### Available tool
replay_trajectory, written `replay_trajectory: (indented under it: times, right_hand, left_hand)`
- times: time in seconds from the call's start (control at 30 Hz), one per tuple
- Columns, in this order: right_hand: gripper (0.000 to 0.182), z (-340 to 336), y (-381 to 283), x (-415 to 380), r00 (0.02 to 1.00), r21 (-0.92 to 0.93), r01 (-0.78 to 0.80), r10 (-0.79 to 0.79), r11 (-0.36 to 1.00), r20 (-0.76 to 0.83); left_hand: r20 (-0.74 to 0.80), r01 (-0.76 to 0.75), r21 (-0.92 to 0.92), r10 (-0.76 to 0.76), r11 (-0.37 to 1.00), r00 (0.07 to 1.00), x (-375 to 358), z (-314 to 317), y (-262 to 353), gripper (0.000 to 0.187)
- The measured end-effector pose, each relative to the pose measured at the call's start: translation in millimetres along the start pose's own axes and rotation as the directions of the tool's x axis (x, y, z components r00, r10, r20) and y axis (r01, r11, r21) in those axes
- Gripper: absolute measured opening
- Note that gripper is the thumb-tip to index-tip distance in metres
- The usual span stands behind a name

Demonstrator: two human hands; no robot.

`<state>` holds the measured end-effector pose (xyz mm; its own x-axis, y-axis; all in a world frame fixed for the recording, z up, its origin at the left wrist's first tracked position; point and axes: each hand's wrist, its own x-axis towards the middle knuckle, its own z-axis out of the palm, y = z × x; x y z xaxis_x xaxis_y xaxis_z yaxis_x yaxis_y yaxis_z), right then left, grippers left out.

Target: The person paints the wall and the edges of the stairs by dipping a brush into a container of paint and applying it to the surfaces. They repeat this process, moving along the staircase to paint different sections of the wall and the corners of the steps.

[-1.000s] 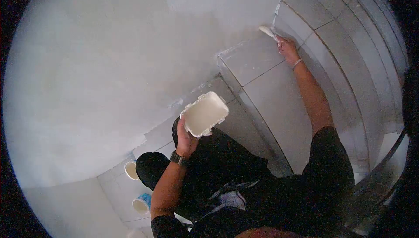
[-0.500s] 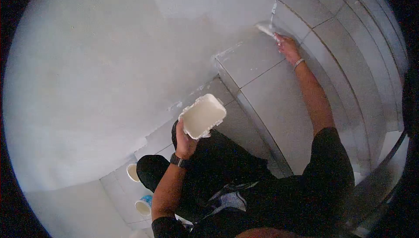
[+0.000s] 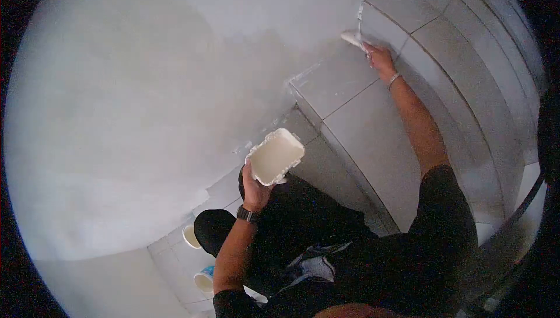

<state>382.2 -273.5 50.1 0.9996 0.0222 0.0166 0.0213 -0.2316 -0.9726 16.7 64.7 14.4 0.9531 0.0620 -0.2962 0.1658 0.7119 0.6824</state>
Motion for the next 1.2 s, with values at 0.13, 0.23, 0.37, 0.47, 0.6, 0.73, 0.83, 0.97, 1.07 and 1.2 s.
replay_trajectory:
  times: [0.13, 0.23, 0.37, 0.47, 0.6, 0.73, 0.83, 0.97, 1.07, 1.2]
  right_hand:
    - [0.032, 7, -30, -48, 0.997, 0.571, -0.065, 0.07, 0.819, 0.013]
    - [0.03, -3, -13, -105, 0.998, 0.447, 0.052, -0.063, 0.893, 0.009]
    - [0.026, 10, 21, -206, 0.993, 0.317, -0.114, 0.106, 0.941, 0.045]
    - [0.026, 15, 43, -241, 0.997, 0.204, -0.007, -0.008, 0.979, 0.07]
    - [0.025, 19, 25, -256, 0.933, -0.025, 0.348, -0.344, 0.937, 0.1]
    - [0.023, 36, -52, -273, 0.691, -0.084, 0.708, -0.664, 0.701, 0.285]
    - [0.024, 55, -111, -278, 0.383, -0.302, 0.921, -0.713, 0.246, 0.587]
    - [0.021, 88, -135, -268, 0.234, -0.315, 0.949, -0.597, -0.032, 0.767]
    - [0.023, 113, -135, -250, 0.1, -0.216, 0.967, -0.585, -0.132, 0.805]
    - [0.023, 130, -143, -248, -0.004, -0.129, 0.965, -0.5, -0.23, 0.866]
  left_hand:
    - [0.052, -0.054, 0.016, 0.053, 0.998, 0.997, 0, -2, -1, 0.06]
    - [0.026, -0.034, 0.023, 0.034, 0.999, 0.999, -3, 0, 0, 0.061]
    - [0.035, -0.039, 0.103, 0.035, 0.994, 0.999, -3, 3, 6, 0.062]
    - [0.088, -0.083, 0.113, 0.073, 0.99, 0.993, -3, 4, 1, 0.061]
    - [0.124, -0.121, 0.089, 0.109, 0.989, 0.986, -6, 7, 0, 0.066]
    - [0.022, -0.148, 0.062, 0.147, 0.987, 0.989, -11, 14, 10, 0.066]
    - [0.051, -0.12, 0.164, 0.113, 0.979, 0.992, -10, 6, 21, 0.065]
    - [0.074, -0.117, 0.191, 0.104, 0.975, 0.992, -13, 4, 30, 0.06]
    - [0.066, -0.093, 0.152, 0.084, 0.984, 0.994, -11, 2, 37, 0.055]
    - [0.127, -0.121, 0.166, 0.101, 0.979, 0.987, -6, -4, 39, 0.054]
